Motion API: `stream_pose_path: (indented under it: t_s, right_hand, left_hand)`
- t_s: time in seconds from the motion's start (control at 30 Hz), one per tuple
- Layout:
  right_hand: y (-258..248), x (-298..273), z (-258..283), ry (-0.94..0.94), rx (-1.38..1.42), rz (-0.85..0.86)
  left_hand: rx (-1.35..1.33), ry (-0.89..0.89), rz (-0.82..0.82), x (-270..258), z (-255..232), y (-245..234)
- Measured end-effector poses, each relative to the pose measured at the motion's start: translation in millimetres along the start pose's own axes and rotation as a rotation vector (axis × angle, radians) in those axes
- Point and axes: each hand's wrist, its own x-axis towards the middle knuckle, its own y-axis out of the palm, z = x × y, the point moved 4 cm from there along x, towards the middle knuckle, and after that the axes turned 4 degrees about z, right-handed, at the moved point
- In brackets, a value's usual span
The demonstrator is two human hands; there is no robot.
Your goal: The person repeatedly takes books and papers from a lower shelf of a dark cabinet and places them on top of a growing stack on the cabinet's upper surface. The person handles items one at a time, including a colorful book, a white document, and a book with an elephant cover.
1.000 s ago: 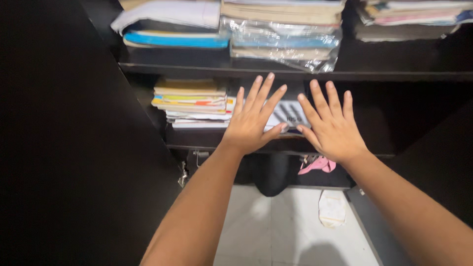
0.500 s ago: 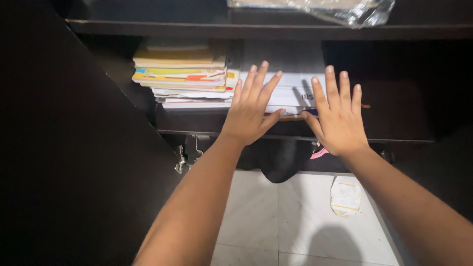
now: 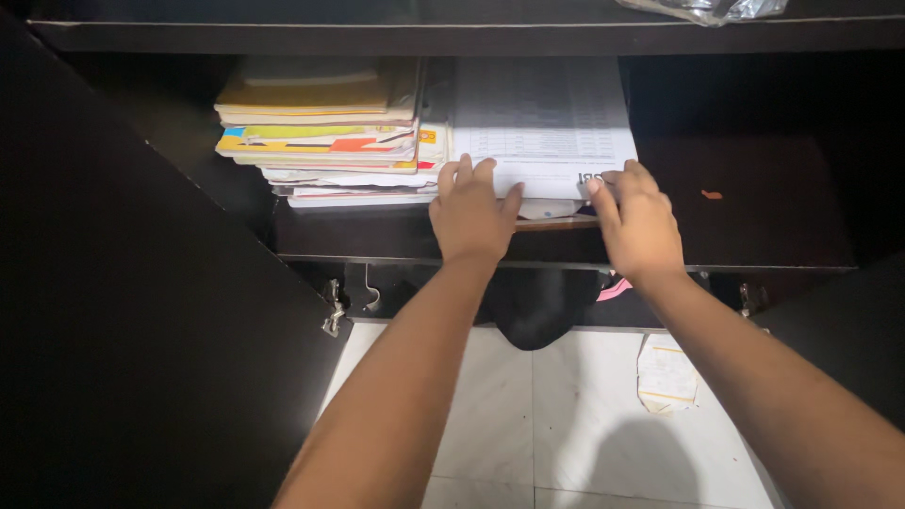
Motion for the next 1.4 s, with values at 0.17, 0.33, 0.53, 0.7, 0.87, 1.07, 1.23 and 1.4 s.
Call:
stream_pose_path:
  t_s: [0.17, 0.33, 0.53, 0.7, 0.87, 1.07, 1.23, 1.4]
  right_hand:
    - [7.4, 18.5, -10.4, 0.239, 0.143, -0.057]
    - [5.3, 36.1, -24.9, 0.336, 0.317, -0.09]
    - [-1.6, 35.3, -34.4, 0.351, 0.261, -0.086]
    - [-17.0, 34.7, -57.4, 0.409, 0.318, 0.017]
    - [-21.9, 39.9, -80.2, 0.472, 0.463, 0.128]
    - [-16.7, 41.1, -84.8, 0.525, 0.714, 0.19]
    - [-19.2, 29.2, -64.0, 0.528, 0.658, 0.179]
    - [-37.6, 16.1, -57.6, 0.587, 0.507, 0.182]
  left_hand:
    - [-0.014, -0.252, 0.166, 16.1, -18.2, -4.4]
    - [-0.152, -0.419, 0.244, 27.9, -20.0, -18.6]
    - [-0.243, -0.484, 0.39, 41.9, -9.6, -36.8]
    - [-0.242, -0.553, 0.417, 38.4, -15.5, -37.3]
    - [-0.197, -0.511, 0.475, 34.7, -15.4, -38.5]
    - [-0.209, -0.455, 0.379, 33.9, -14.9, -28.2]
    - [-0.61, -0.606, 0.375, 28.1, -5.5, -5.8]
    - [-0.732, -0.461, 0.414, 33.0, 14.7, 11.7]
